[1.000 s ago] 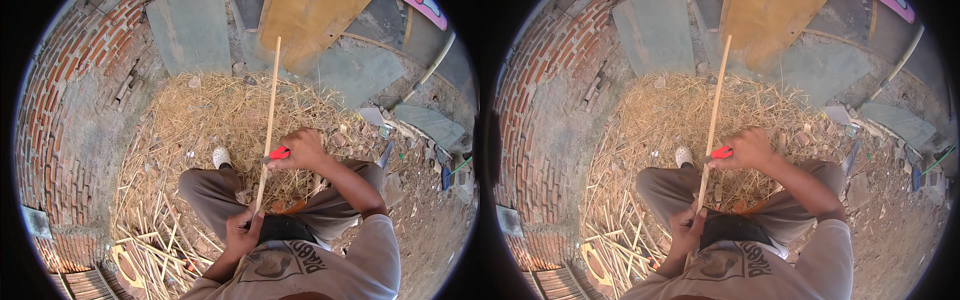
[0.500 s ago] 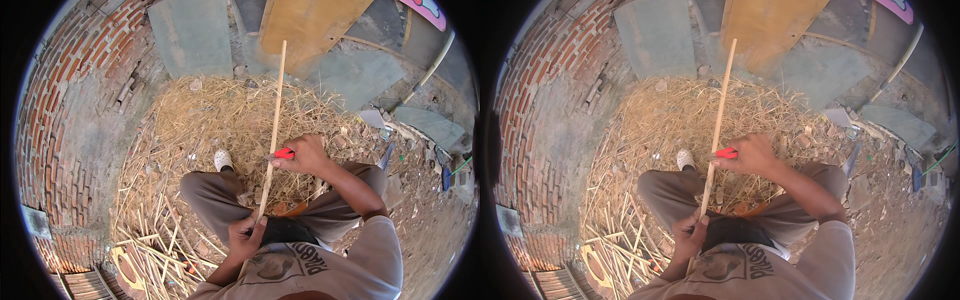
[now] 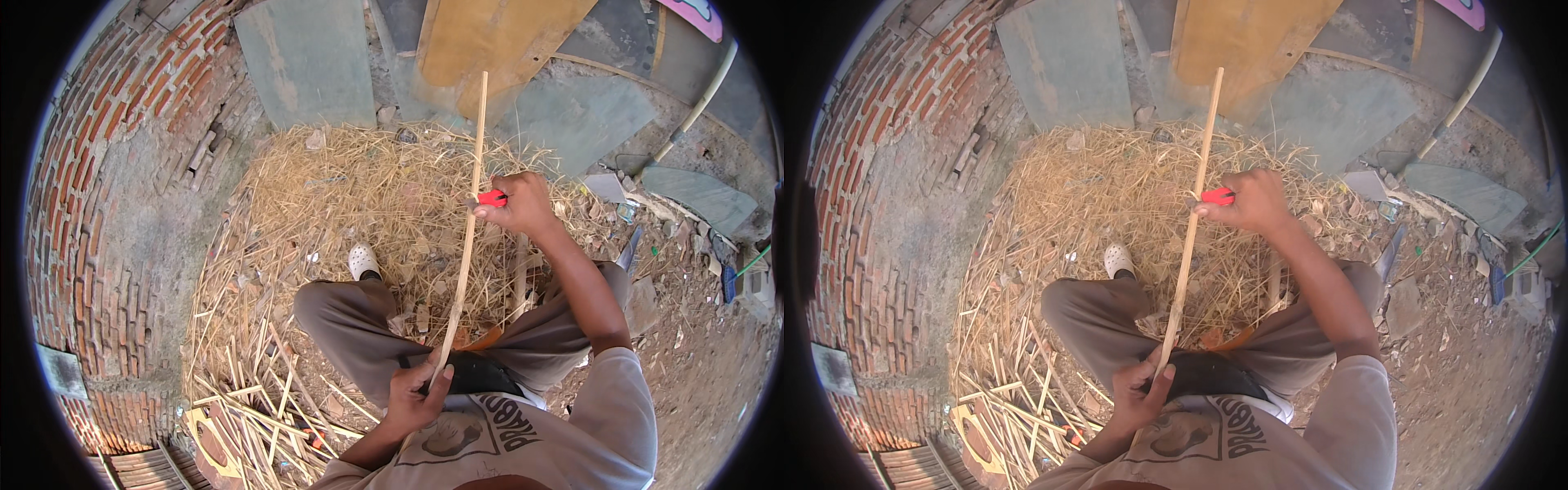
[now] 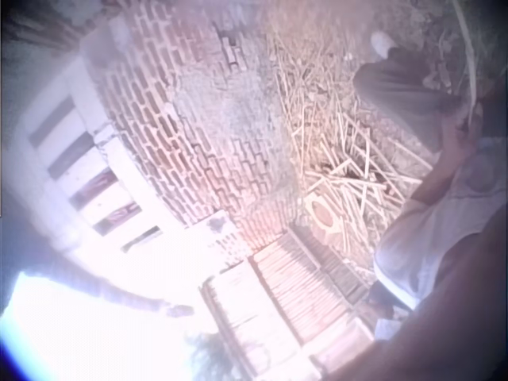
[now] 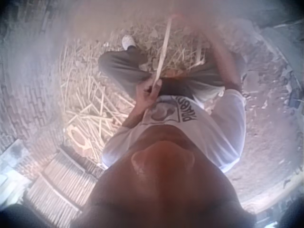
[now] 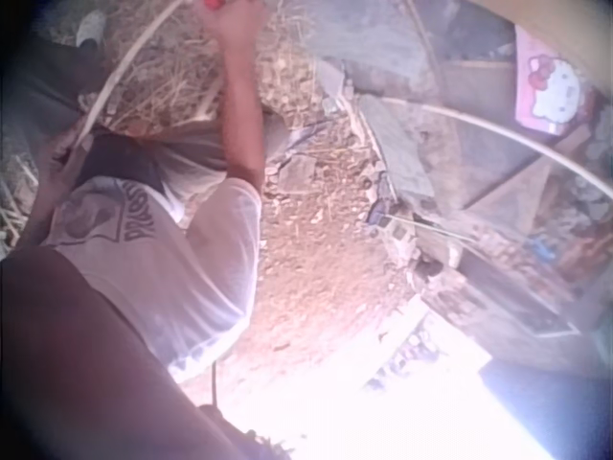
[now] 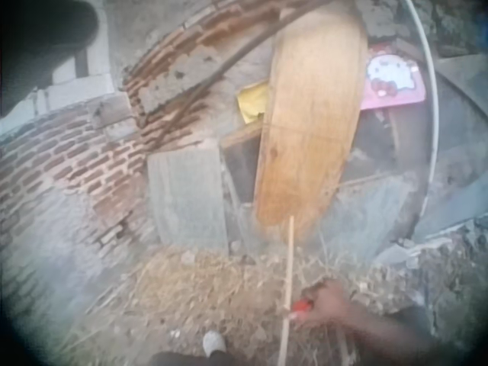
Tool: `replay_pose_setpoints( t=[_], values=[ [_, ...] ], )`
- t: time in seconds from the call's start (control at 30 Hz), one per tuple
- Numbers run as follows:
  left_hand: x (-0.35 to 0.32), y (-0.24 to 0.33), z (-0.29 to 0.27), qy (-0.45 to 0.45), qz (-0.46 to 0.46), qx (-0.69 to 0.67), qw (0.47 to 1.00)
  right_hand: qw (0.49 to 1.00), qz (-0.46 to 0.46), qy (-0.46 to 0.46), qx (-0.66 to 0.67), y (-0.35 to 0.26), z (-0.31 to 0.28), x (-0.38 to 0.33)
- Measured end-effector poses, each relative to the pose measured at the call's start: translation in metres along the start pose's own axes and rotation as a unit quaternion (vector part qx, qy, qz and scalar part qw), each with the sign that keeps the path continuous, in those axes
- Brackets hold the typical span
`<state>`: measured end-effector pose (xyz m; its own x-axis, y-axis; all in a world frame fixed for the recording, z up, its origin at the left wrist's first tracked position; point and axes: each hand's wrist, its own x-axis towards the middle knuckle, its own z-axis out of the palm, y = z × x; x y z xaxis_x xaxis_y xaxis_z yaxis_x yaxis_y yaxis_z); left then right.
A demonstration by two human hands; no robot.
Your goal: The person sits on the ground and uses a red utility knife to peel the outer layer off a long bamboo stick. They hold the stick with their left hand and scrape the blade along its length with their right hand, removing thin strips of material.
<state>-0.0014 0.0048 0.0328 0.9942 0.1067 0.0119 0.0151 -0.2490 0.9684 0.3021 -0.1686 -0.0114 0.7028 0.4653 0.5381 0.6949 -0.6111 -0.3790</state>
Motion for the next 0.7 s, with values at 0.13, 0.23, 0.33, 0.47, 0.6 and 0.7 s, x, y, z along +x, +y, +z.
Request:
replay_pose_setpoints(
  t=[0.13, 0.23, 0.33, 0.47, 0.6, 0.7],
  values=[
    [-0.001, 0.003, -0.001, -0.009, 0.009, 0.009, 1.000, 1.000, -0.023, 0.007, -0.015, 0.002, -0.005, 0.004],
    [-0.004, -0.004, -0.002, -0.011, 0.023, 0.002, 1.000, 0.999, -0.029, 0.011, -0.018, 0.005, -0.007, 0.006],
    [-0.006, 0.004, -0.004, -0.015, -0.001, 0.020, 1.000, 1.000, -0.003, 0.000, -0.005, 0.006, -0.010, 0.008],
    [-0.012, 0.007, -0.007, -0.036, 0.006, 0.027, 0.999, 0.997, 0.066, -0.002, -0.047, 0.023, -0.021, 0.019],
    [-0.028, 0.002, -0.008, -0.057, -0.021, 0.018, 0.998, 0.983, 0.162, -0.021, -0.088, 0.052, -0.029, 0.031],
    [-0.036, 0.002, -0.011, -0.057, -0.029, 0.019, 0.998, 0.982, 0.155, -0.008, -0.108, 0.057, -0.030, 0.036]
  ],
)
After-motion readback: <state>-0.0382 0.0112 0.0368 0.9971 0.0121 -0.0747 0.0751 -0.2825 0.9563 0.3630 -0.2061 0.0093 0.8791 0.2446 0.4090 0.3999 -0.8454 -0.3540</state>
